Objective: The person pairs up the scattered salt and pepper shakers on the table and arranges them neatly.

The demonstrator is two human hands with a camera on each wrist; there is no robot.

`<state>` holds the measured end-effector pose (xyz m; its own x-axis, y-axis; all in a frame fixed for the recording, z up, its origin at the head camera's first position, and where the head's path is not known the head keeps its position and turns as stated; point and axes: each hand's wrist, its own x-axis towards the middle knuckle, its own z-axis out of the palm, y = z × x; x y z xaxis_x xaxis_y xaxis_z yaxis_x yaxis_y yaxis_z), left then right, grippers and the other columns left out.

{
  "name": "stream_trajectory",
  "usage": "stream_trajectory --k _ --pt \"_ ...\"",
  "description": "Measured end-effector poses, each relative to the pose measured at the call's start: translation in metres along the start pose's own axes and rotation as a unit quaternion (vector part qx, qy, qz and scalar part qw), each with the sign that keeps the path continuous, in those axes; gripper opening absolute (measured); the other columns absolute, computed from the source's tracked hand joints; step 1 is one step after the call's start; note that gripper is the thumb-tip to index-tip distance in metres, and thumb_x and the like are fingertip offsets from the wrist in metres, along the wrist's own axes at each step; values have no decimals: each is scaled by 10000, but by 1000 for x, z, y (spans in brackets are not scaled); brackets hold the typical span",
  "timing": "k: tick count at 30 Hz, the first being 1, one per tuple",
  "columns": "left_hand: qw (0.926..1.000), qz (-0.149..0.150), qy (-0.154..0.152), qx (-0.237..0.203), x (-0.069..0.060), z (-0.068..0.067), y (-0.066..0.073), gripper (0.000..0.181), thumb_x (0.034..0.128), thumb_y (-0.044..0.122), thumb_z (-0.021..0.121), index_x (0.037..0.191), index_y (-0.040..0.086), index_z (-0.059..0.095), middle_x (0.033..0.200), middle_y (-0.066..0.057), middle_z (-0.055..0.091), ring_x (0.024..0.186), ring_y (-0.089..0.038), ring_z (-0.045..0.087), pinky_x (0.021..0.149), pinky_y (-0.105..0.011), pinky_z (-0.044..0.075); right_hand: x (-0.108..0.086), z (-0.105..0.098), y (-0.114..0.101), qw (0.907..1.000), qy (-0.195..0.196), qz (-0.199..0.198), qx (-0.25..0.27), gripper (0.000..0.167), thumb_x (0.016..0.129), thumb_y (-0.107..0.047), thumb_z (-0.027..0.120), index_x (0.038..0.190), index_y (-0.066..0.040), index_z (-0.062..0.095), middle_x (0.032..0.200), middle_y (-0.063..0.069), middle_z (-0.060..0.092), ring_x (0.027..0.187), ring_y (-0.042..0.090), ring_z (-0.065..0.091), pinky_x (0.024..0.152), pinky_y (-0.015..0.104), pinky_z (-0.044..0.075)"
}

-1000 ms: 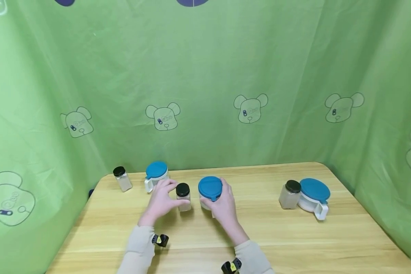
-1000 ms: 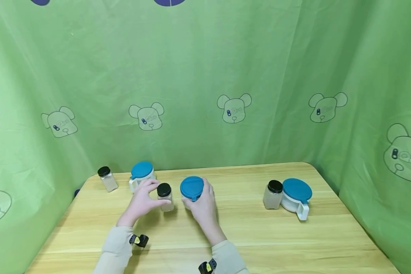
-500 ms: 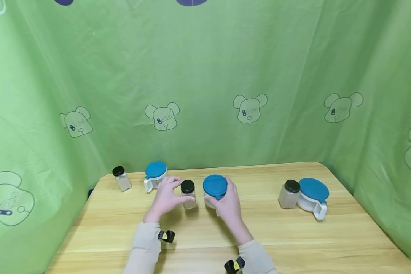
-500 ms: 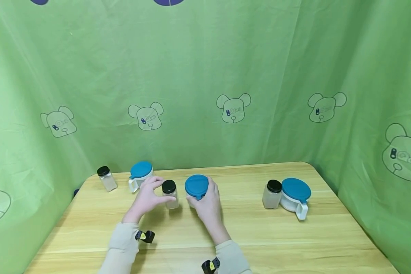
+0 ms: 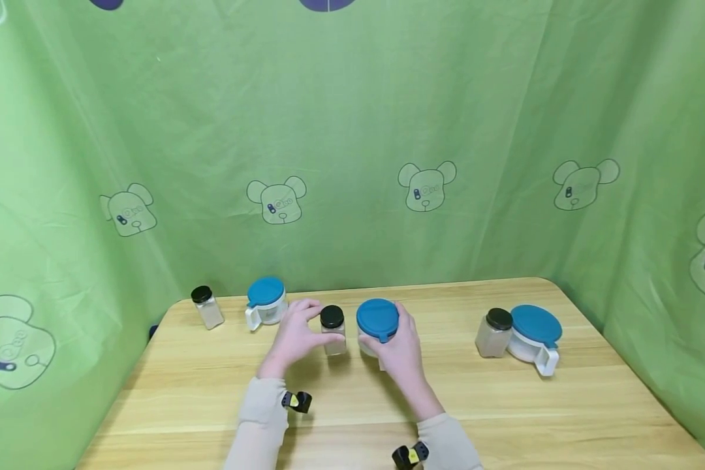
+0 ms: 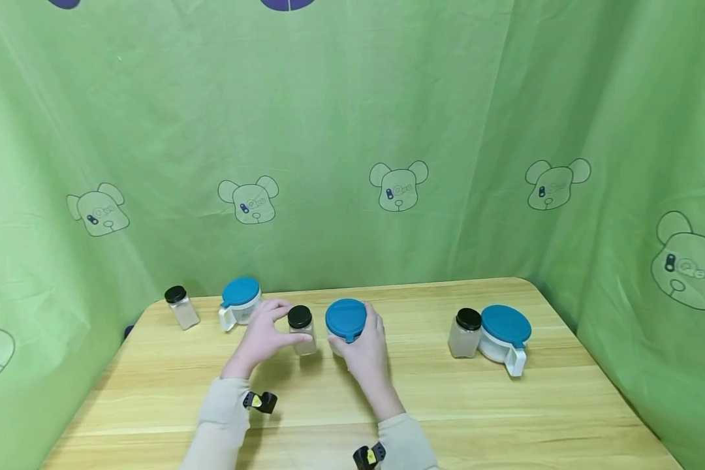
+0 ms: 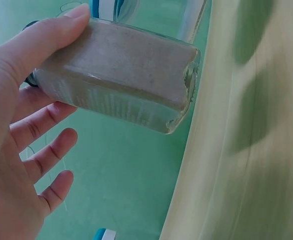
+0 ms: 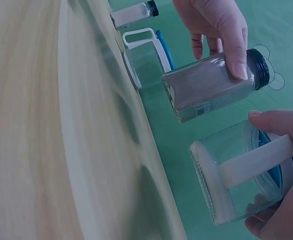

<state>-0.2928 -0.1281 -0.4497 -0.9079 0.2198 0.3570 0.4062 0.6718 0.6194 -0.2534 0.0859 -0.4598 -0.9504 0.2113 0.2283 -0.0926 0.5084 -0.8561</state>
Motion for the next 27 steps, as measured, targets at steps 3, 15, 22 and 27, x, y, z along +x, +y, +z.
stream_trajectory --k 3,15,22,27 --pt "10000 -2 -20 -11 2 3 5 729 635 488 871 1198 60 690 1227 -59 635 1205 -269 498 1031 -477 404 1 -4 2 10000 -25 25 -20 999 719 -308 866 1492 -34 295 1450 240 420 1292 444 476 1024 626 426" --pt "9999 40 -136 -66 9 18 20 720 645 491 863 1197 64 687 1225 -44 630 1222 -269 492 1090 -498 342 3 -18 11 10000 16 87 21 1032 716 -322 865 1510 -47 267 1469 245 395 1312 452 454 1045 640 398" --pt "9998 38 -217 -35 11 25 26 722 647 496 860 1201 66 686 1230 -48 630 1233 -274 493 1120 -517 306 4 -27 15 9999 21 162 3 1035 721 -320 862 1515 -48 256 1480 247 380 1320 460 440 1058 645 380" --pt "9997 4 -222 -131 13 28 30 741 645 504 859 1202 50 681 1216 -44 631 1225 -264 498 1114 -526 303 5 -33 18 9998 33 179 -71 1032 720 -318 861 1516 -61 256 1472 248 388 1317 465 442 1054 648 383"
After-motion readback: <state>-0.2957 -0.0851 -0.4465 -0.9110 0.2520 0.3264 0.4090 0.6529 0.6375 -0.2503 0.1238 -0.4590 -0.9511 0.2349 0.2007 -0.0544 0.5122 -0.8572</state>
